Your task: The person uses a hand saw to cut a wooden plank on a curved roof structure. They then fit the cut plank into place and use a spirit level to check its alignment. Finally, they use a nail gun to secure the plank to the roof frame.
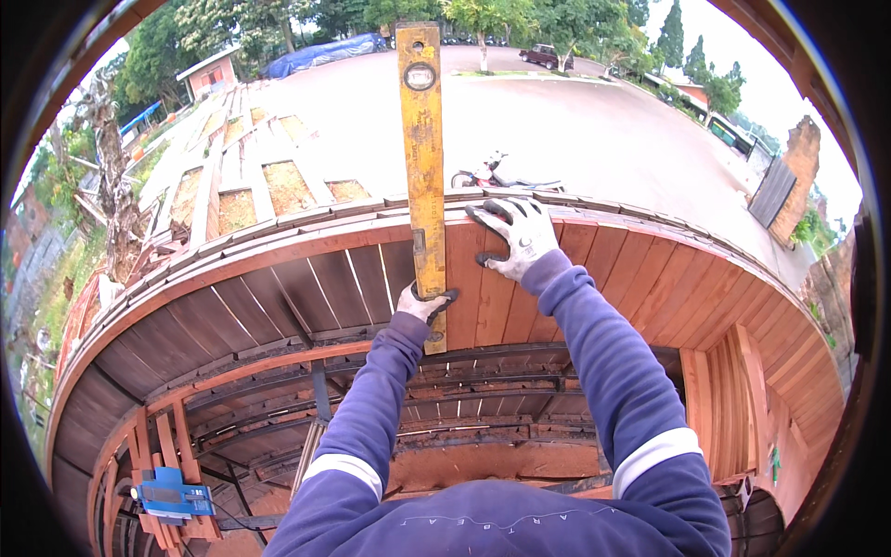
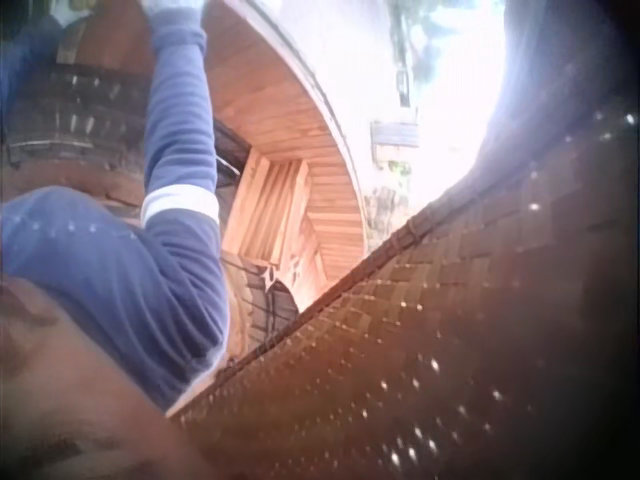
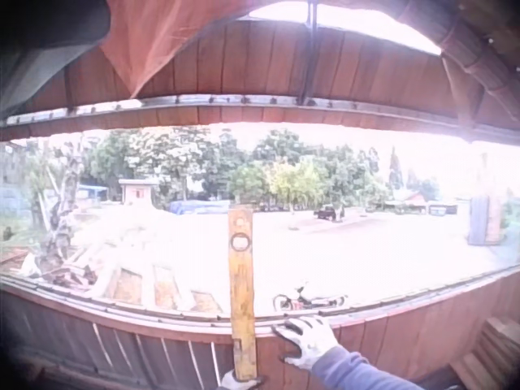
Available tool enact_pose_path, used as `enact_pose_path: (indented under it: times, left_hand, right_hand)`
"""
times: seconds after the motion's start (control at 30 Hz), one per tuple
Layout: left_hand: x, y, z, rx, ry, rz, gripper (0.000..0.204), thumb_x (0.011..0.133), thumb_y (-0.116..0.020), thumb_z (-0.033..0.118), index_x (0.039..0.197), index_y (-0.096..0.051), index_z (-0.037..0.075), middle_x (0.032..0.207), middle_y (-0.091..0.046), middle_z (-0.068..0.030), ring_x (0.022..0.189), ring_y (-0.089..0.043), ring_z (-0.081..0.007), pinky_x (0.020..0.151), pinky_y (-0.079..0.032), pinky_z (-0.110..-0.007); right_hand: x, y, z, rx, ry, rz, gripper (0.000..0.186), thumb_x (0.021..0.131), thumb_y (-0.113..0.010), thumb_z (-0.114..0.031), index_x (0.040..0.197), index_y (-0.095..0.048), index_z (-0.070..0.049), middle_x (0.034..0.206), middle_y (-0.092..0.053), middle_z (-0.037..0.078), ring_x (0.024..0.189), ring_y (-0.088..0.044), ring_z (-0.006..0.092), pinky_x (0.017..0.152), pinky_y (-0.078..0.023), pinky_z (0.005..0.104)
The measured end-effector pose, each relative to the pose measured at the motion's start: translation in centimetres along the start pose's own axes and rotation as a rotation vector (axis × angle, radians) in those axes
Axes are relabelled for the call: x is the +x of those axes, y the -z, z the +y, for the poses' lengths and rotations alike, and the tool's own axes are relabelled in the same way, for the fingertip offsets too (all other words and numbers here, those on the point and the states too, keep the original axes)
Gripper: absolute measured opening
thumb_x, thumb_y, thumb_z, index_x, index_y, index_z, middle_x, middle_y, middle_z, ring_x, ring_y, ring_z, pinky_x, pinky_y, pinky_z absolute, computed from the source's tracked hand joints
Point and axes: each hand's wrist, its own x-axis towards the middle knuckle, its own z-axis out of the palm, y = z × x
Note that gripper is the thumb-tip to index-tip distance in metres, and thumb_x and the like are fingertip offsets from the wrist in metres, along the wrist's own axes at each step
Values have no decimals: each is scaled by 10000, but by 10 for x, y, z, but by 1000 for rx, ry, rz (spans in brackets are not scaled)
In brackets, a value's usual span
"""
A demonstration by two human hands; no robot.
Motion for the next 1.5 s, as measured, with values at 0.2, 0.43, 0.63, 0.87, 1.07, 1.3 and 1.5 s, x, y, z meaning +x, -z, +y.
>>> enact_pose_path:
  times: [0.2, 0.43, 0.63, 0.87, 1.07, 1.3, 1.5]
  left_hand:
    - [11, 9, -32, -17, -60, 9, 377, 829, -798, 1, 1186, -678, -1, 1068, -741, -60, 917, -708, -148, 865, -580, -307]
    - [8, 11, -8, -11, 59, -80, 376, 838, -807, 24, 1188, -675, -3, 1074, -746, -65, 917, -709, -151, 868, -585, -313]
    - [4, 2, 37, -133, -122, 25, 385, 849, -838, 104, 1176, -660, 7, 1065, -738, -55, 938, -686, -145, 853, -573, -313]
    - [6, 5, 31, -160, -100, -19, 339, 864, -836, 126, 1145, -694, -1, 1027, -735, -30, 854, -675, -116, 801, -560, -287]
    - [8, 1, 33, -75, -67, -5, 333, 859, -841, 125, 1138, -702, 8, 1023, -734, -24, 855, -672, -110, 803, -556, -281]
    - [11, 8, 28, -83, 43, -55, 354, 849, -801, 49, 1177, -686, -19, 1088, -748, -73, 955, -706, -150, 888, -564, -302]
    - [15, 10, 19, -119, -66, -34, 288, 864, -787, 82, 1127, -704, -1, 990, -739, -36, 811, -679, -119, 770, -563, -281]
  right_hand:
    - [4, 5, -5, -7, 12, -7, 814, 864, -712, -590, 1575, -387, -363, 1580, -433, 53, 1494, -326, 296, 1247, -174, 538]
    - [3, 3, -2, -59, 9, -37, 837, 872, -686, -630, 1592, -353, -361, 1601, -410, 49, 1501, -320, 288, 1246, -170, 526]
    - [3, 4, -7, -101, -14, -56, 834, 887, -666, -640, 1600, -334, -363, 1608, -403, 27, 1503, -315, 276, 1250, -173, 524]
    - [2, 4, -5, -85, 5, -35, 836, 874, -683, -638, 1592, -341, -379, 1593, -417, 21, 1502, -309, 273, 1253, -168, 529]
    - [1, 10, -5, -110, 2, -73, 844, 887, -651, -667, 1605, -311, -382, 1616, -393, 41, 1508, -302, 285, 1252, -151, 543]
    - [-1, 5, -8, -189, 9, -79, 831, 910, -615, -669, 1616, -290, -376, 1636, -370, 42, 1509, -301, 289, 1250, -136, 551]
    - [3, 12, -13, -198, -9, -117, 834, 917, -596, -687, 1622, -264, -388, 1649, -348, 28, 1512, -289, 289, 1251, -161, 541]
